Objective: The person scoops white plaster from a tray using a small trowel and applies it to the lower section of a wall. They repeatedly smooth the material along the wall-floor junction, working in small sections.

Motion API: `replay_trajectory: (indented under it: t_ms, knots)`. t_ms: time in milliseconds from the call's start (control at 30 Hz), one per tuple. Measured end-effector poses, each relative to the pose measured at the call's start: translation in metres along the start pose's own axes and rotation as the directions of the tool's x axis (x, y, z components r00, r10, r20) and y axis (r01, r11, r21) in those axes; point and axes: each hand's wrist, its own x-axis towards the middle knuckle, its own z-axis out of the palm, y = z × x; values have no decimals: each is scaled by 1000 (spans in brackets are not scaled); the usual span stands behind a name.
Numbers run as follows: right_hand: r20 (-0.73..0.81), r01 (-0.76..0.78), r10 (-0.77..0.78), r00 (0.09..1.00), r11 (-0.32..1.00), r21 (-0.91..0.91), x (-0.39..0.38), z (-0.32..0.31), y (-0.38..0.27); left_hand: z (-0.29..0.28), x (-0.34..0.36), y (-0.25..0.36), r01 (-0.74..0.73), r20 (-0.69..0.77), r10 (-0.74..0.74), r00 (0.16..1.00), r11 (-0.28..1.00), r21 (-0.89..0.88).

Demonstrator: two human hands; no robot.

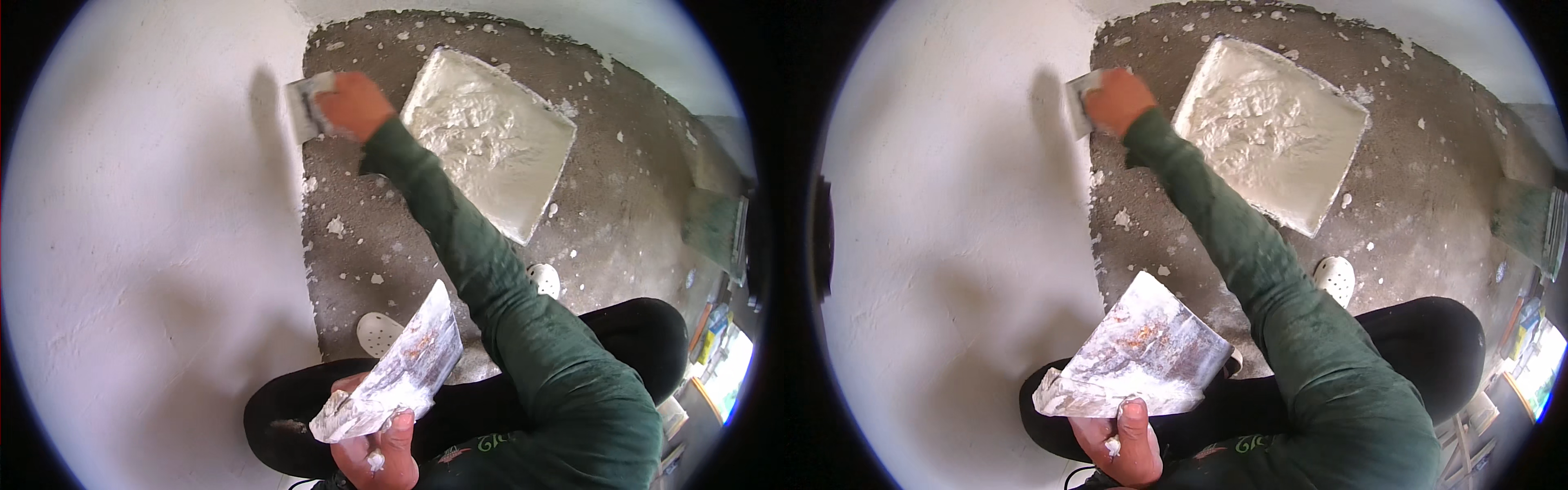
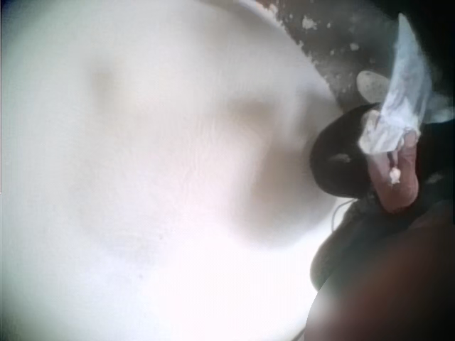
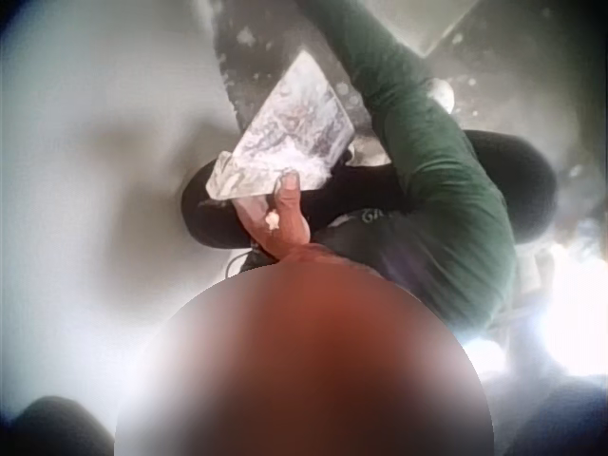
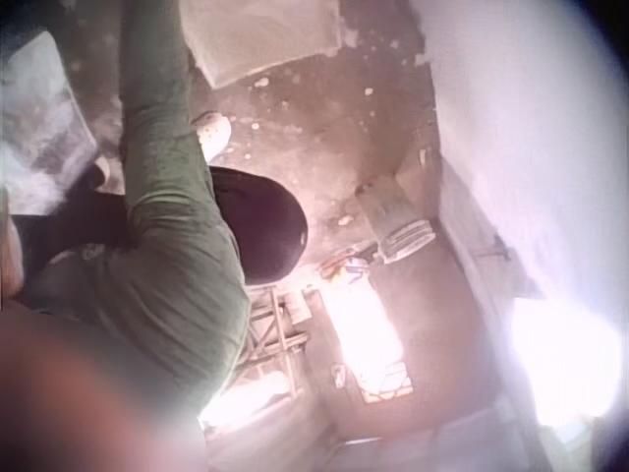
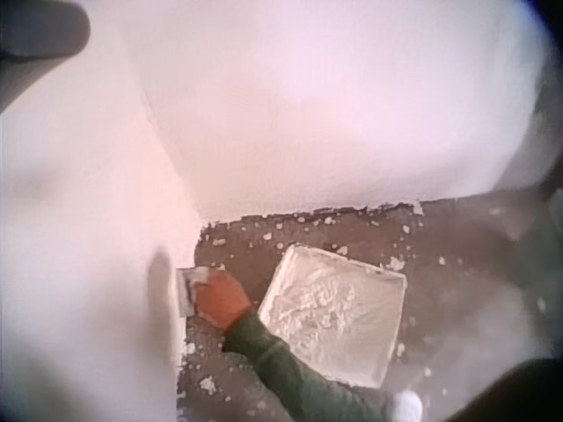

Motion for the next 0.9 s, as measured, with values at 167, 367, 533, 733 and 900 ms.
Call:
replay_trajectory:
  t_ms: [167, 367, 533, 733, 900]
  knots:
    - [-212, -24, -45, 976, 949, -313, -52, -147, 50, 13, -12, 8, -41, 114, 42, 993, 999, -12]
    - [-352, -477, 377, 857, 839, -262, -91, -152, 82, 11, -18, -9, -47, 295, 32, 955, 998, 45]
    - [-326, -498, 409, 852, 824, -270, -108, -134, 91, 21, -30, -15, -146, 266, 128, 956, 988, 49]
    - [-431, -432, 308, 848, 874, -225, -109, -111, 79, 13, -42, -10, -69, 253, 58, 966, 997, 33]
    - [-395, -438, 325, 859, 866, -241, -106, -97, 56, 9, -49, -4, -42, 229, 39, 973, 999, 11]
